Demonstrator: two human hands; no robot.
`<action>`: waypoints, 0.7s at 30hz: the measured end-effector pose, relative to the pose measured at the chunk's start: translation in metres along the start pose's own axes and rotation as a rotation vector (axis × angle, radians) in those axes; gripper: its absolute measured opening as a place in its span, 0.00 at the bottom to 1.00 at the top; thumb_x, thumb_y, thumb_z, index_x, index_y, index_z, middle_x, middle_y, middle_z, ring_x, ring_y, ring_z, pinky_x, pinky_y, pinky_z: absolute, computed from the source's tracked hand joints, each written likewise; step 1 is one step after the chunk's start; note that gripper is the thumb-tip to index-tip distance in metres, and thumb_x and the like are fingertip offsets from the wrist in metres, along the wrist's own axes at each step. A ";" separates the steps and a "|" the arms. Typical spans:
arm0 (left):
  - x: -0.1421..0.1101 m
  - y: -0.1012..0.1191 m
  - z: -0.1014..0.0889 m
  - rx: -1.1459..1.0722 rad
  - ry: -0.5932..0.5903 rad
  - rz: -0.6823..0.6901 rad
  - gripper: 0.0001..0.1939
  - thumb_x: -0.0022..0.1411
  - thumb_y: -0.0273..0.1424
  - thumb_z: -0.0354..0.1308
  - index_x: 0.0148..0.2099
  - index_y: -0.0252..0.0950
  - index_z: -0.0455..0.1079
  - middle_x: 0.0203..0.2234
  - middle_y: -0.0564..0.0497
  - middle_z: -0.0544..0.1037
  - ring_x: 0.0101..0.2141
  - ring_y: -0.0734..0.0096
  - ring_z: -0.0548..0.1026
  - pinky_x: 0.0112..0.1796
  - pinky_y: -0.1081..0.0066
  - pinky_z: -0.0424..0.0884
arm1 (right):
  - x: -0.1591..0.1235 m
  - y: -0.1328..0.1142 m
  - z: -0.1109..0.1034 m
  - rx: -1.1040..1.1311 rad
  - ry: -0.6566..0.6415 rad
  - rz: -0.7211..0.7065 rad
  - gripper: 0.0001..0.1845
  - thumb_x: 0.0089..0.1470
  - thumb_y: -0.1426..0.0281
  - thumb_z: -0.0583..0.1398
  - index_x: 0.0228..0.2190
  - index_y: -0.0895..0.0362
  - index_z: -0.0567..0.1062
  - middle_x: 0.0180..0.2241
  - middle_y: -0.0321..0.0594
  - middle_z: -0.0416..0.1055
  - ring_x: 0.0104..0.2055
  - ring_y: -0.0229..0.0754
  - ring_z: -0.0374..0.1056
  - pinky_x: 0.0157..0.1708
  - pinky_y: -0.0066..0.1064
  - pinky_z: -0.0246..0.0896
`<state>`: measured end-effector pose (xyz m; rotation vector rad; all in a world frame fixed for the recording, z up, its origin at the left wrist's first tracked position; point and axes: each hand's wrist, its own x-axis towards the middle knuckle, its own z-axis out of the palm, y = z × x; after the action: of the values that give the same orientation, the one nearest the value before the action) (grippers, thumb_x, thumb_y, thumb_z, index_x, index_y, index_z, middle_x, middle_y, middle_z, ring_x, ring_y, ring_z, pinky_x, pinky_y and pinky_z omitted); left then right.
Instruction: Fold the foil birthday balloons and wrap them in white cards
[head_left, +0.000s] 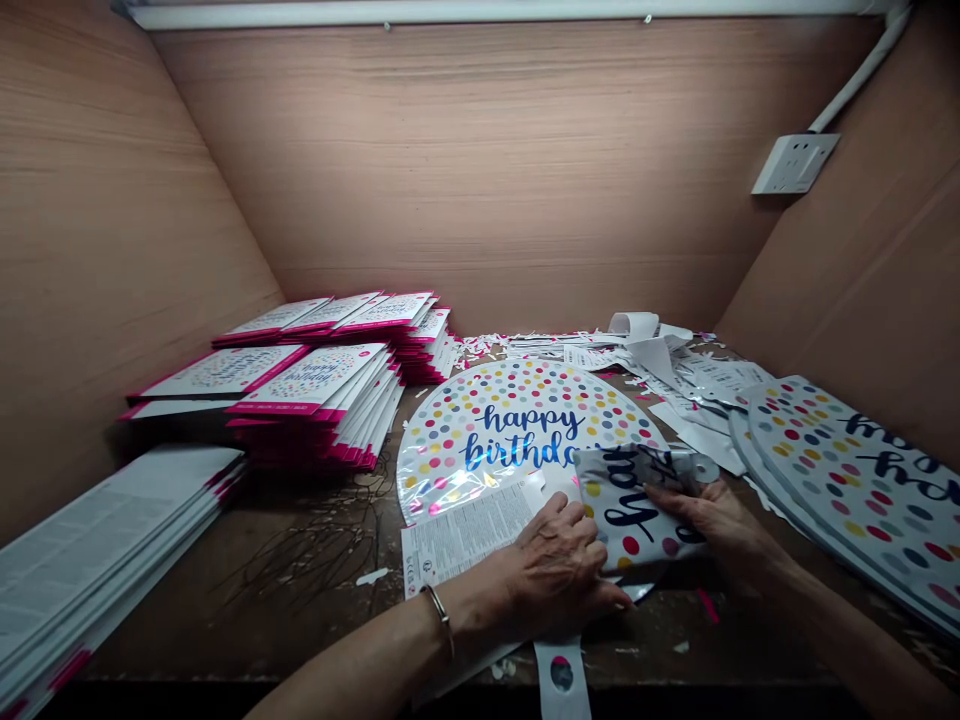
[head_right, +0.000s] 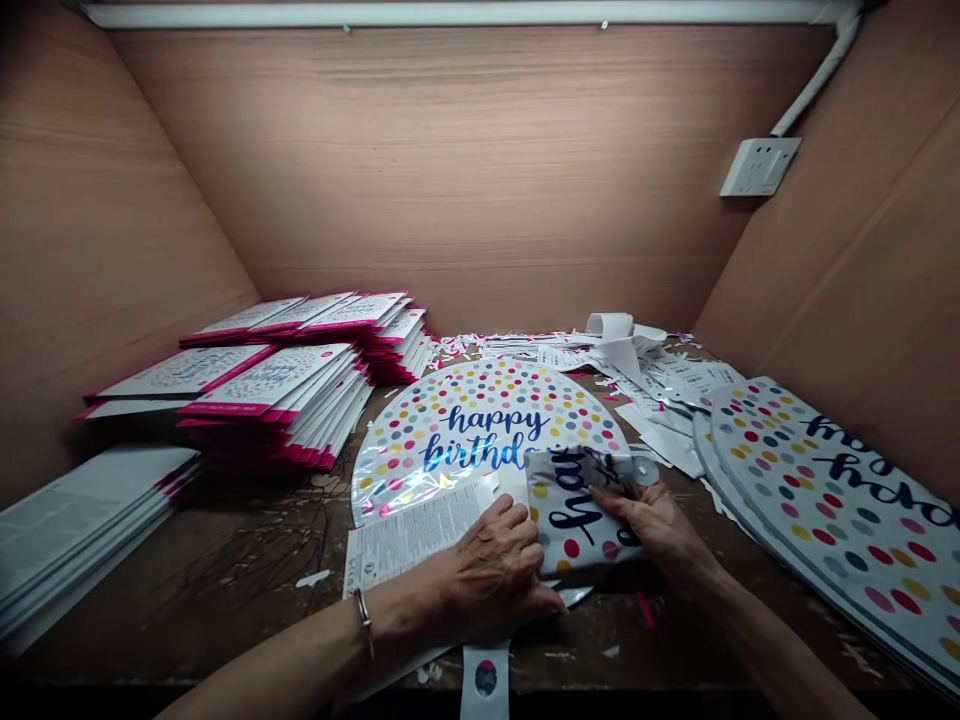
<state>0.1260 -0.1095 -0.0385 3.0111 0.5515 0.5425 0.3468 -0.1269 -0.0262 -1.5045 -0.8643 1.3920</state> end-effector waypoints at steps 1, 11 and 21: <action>0.000 0.000 0.000 0.014 0.011 0.014 0.24 0.60 0.51 0.50 0.29 0.34 0.62 0.26 0.51 0.66 0.31 0.69 0.62 0.38 0.66 0.59 | 0.001 -0.003 0.001 -0.068 -0.054 0.026 0.20 0.36 0.63 0.67 0.32 0.60 0.73 0.24 0.37 0.74 0.23 0.41 0.69 0.20 0.28 0.64; 0.000 0.003 -0.010 0.051 0.057 0.169 0.23 0.62 0.50 0.47 0.30 0.34 0.62 0.24 0.53 0.66 0.29 0.71 0.61 0.33 0.67 0.57 | 0.039 -0.015 0.024 -0.524 -0.221 -0.007 0.09 0.32 0.68 0.62 0.20 0.60 0.71 0.19 0.34 0.68 0.23 0.37 0.62 0.24 0.26 0.56; -0.006 0.003 -0.006 -0.090 -0.023 0.167 0.12 0.65 0.37 0.50 0.33 0.35 0.65 0.28 0.53 0.69 0.34 0.70 0.63 0.42 0.66 0.58 | 0.021 -0.017 0.011 -0.991 0.070 -0.789 0.26 0.46 0.61 0.61 0.47 0.57 0.69 0.52 0.49 0.64 0.57 0.57 0.53 0.54 0.51 0.48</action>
<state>0.1201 -0.1141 -0.0349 2.9893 0.2682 0.5240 0.3397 -0.1000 -0.0184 -1.5532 -1.9953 0.2867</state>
